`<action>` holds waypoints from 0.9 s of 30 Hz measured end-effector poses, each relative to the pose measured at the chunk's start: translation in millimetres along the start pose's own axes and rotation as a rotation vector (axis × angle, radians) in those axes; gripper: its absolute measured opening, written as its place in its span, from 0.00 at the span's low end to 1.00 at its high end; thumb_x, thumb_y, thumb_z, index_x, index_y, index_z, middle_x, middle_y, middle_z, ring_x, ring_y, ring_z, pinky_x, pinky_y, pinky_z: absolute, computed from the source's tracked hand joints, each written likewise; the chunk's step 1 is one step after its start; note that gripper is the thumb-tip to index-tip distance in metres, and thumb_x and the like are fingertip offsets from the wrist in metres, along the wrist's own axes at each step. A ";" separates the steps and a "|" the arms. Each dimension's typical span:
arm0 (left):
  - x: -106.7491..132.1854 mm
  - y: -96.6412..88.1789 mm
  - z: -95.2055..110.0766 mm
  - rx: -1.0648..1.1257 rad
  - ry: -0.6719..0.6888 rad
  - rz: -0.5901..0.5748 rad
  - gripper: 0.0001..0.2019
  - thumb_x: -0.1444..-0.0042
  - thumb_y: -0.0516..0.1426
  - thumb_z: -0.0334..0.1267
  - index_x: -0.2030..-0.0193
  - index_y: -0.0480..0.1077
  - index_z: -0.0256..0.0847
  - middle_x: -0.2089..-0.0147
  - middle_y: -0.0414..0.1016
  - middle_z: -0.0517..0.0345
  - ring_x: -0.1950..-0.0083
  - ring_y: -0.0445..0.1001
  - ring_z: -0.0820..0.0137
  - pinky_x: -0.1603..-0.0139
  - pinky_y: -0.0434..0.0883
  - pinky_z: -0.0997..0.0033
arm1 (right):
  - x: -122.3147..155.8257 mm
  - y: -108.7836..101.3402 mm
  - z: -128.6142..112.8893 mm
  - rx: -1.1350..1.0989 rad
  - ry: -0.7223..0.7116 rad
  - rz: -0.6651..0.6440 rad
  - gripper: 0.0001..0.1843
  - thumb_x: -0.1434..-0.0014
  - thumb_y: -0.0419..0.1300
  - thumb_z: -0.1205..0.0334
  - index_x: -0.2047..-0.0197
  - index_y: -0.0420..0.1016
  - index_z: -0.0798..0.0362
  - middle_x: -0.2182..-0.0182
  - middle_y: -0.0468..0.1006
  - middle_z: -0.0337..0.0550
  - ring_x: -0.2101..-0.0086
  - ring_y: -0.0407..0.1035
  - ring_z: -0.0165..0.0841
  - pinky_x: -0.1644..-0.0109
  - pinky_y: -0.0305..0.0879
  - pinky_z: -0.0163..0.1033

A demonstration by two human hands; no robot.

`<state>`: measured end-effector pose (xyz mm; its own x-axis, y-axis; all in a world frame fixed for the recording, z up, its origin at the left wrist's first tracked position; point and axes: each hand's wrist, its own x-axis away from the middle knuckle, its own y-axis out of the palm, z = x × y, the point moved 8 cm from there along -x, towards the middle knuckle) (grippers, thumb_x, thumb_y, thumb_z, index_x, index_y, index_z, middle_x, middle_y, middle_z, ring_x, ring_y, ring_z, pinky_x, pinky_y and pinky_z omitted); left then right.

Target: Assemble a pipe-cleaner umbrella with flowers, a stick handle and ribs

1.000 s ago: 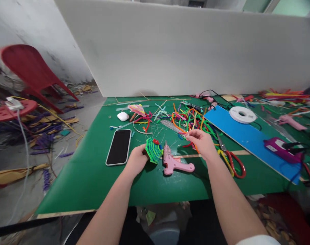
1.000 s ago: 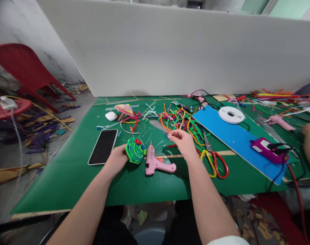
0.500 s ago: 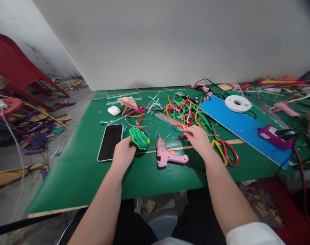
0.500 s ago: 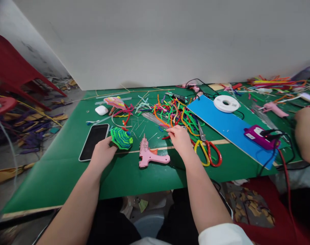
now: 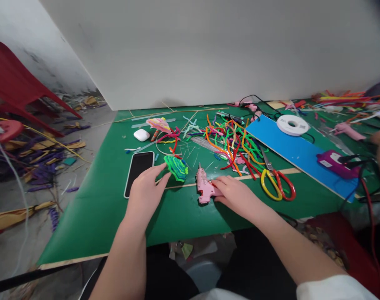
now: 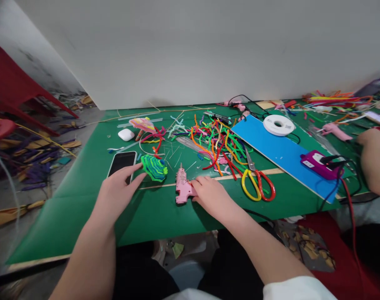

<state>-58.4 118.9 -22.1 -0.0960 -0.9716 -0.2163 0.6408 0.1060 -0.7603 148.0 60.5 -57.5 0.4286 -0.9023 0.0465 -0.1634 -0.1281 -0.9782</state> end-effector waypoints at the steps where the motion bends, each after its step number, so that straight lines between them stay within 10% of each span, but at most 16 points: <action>1: 2.6 -9.1 0.5 0.037 -0.018 0.030 0.16 0.48 0.55 0.44 0.54 0.73 0.45 0.57 0.77 0.54 0.60 0.73 0.63 0.56 0.67 0.67 | 0.3 -1.0 -0.2 0.006 0.012 -0.008 0.19 0.48 0.60 0.67 0.51 0.69 0.56 0.57 0.74 0.52 0.58 0.68 0.43 0.54 0.66 0.47; 7: 12.6 -38.2 2.7 0.187 -0.072 0.084 0.12 0.47 0.55 0.47 0.63 0.76 0.46 0.69 0.77 0.62 0.72 0.71 0.72 0.69 0.66 0.75 | 22.8 -42.3 38.9 -0.402 0.203 0.124 0.17 0.43 0.54 0.58 0.50 0.65 0.49 0.56 0.73 0.45 0.61 0.70 0.36 0.61 0.66 0.38; 13: 2.8 -4.6 9.0 -0.072 0.157 0.097 0.16 0.44 0.52 0.43 0.54 0.73 0.37 0.54 0.75 0.45 0.50 0.70 0.57 0.48 0.64 0.57 | 16.4 -58.6 99.0 -0.775 0.608 0.147 0.19 0.53 0.62 0.45 0.67 0.75 0.54 0.88 0.66 0.36 0.85 0.60 0.29 0.82 0.53 0.34; 20: -31.5 -1.0 68.4 -0.183 0.400 0.134 0.20 0.41 0.48 0.34 0.42 0.62 0.34 0.42 0.64 0.40 0.39 0.60 0.56 0.41 0.57 0.54 | 8.2 -58.3 109.3 -0.939 0.584 0.124 0.19 0.55 0.63 0.45 0.71 0.74 0.54 0.92 0.63 0.33 0.87 0.57 0.27 0.84 0.54 0.34; 27: -88.7 69.2 131.2 -0.240 0.433 -0.377 0.22 0.48 0.57 0.44 0.50 0.69 0.32 0.52 0.72 0.40 0.48 0.67 0.54 0.48 0.62 0.57 | 35.8 -65.2 127.9 -1.012 0.635 0.250 0.21 0.54 0.63 0.47 0.65 0.74 0.56 0.90 0.64 0.33 0.87 0.56 0.25 0.84 0.48 0.32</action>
<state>94.3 184.7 24.8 -0.6150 -0.7825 -0.0970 0.3185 -0.1340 -0.9384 287.7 89.2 -17.9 -0.1775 -0.9525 0.2473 -0.9188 0.0704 -0.3883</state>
